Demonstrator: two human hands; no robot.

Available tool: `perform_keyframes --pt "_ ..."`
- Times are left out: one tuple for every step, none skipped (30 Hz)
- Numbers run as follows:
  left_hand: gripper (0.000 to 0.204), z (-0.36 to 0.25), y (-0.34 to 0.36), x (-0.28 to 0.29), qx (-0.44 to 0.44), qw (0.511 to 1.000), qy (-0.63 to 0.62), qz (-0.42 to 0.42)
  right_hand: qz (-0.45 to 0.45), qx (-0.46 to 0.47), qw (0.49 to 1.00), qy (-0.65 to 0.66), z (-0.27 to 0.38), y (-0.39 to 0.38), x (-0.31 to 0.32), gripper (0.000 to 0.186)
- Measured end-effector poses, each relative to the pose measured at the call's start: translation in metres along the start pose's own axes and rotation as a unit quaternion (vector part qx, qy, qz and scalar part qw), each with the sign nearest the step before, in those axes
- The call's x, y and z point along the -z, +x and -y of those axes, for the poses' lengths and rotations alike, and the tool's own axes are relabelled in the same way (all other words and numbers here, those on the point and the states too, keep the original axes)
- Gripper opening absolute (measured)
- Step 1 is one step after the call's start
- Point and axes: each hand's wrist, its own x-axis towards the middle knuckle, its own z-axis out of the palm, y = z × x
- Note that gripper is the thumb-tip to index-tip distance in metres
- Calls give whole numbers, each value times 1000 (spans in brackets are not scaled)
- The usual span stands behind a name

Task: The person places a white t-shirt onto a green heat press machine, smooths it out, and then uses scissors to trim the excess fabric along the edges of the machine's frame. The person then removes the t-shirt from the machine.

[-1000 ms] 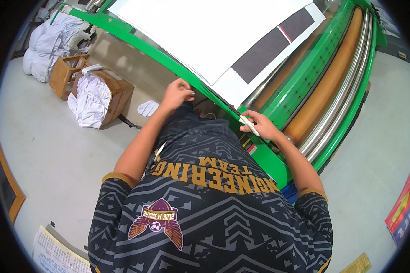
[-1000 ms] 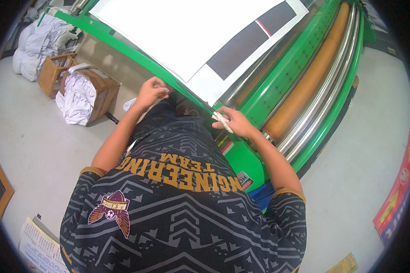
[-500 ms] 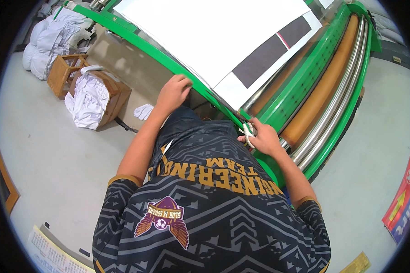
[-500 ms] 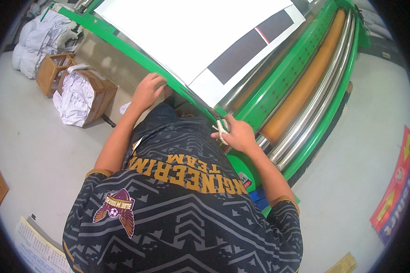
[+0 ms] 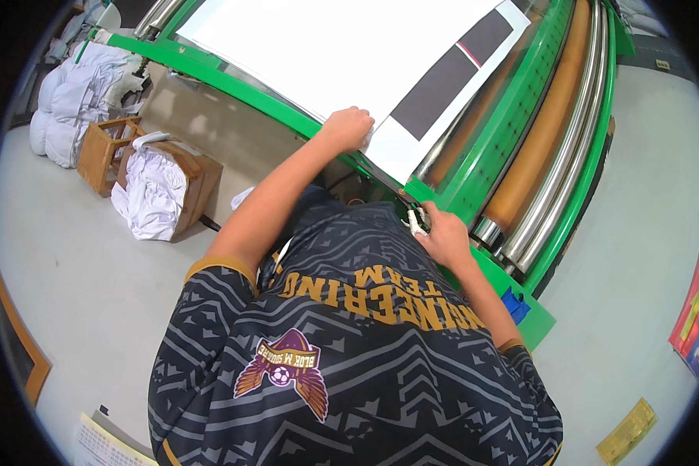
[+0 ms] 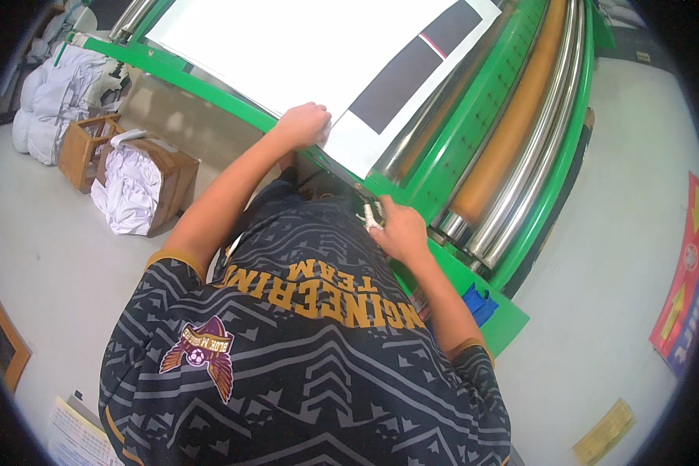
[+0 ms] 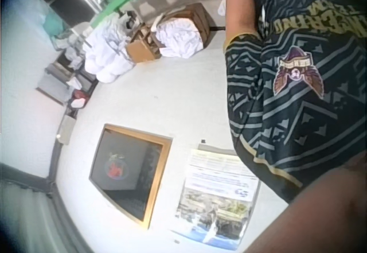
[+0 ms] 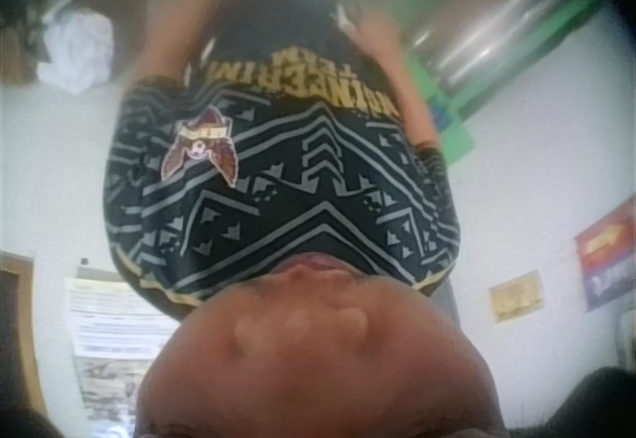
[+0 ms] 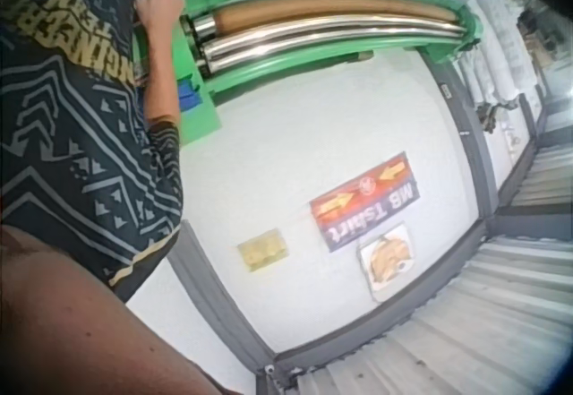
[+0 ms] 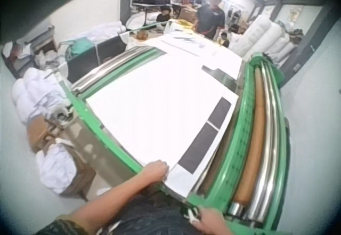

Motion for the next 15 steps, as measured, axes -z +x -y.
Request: perform_keyframes --pt "26 0 6 1 1 1000 16 8 -6 -5 1000 3 2 -2 -3 62" --pt "25 2 10 3 12 999 4 40 -13 -10 1000 5 4 -3 -6 63" --pt "25 5 14 5 24 997 -9 73 -19 -9 1000 4 5 -5 -9 64" --pt "25 5 16 11 35 993 -21 107 -26 -10 1000 4 7 -8 -14 66" --pt "25 6 18 17 33 992 -37 118 -32 -10 999 4 8 -11 -18 68" --pt "26 7 19 23 32 990 -53 128 -39 -7 999 2 9 -13 -20 69" --pt "26 10 19 24 32 987 -69 140 -46 -2 999 1 9 -14 -22 69" --pt "26 12 19 25 22 987 -75 138 -53 2 999 -1 10 -16 -24 70" --pt "26 14 17 25 13 987 -81 136 -59 1 998 -1 12 -18 -26 70" --pt "26 16 17 27 3 987 -87 134 -66 0 998 -3 14 -18 -26 70" --pt "26 16 17 27 4 987 -89 135 -73 -1 997 -4 17 -19 -27 70" --pt "26 15 18 27 5 987 -91 135 -84 -7 996 -3 21 -19 -26 70" --pt "27 15 18 27 6 986 -93 136 -95 -12 995 -3 26 -20 -26 70" --pt "27 15 18 27 6 986 -94 136 -106 -17 994 -3 29 -20 -26 71" --pt "28 16 18 27 7 986 -94 135 -121 -12 993 -6 29 -20 -29 73"
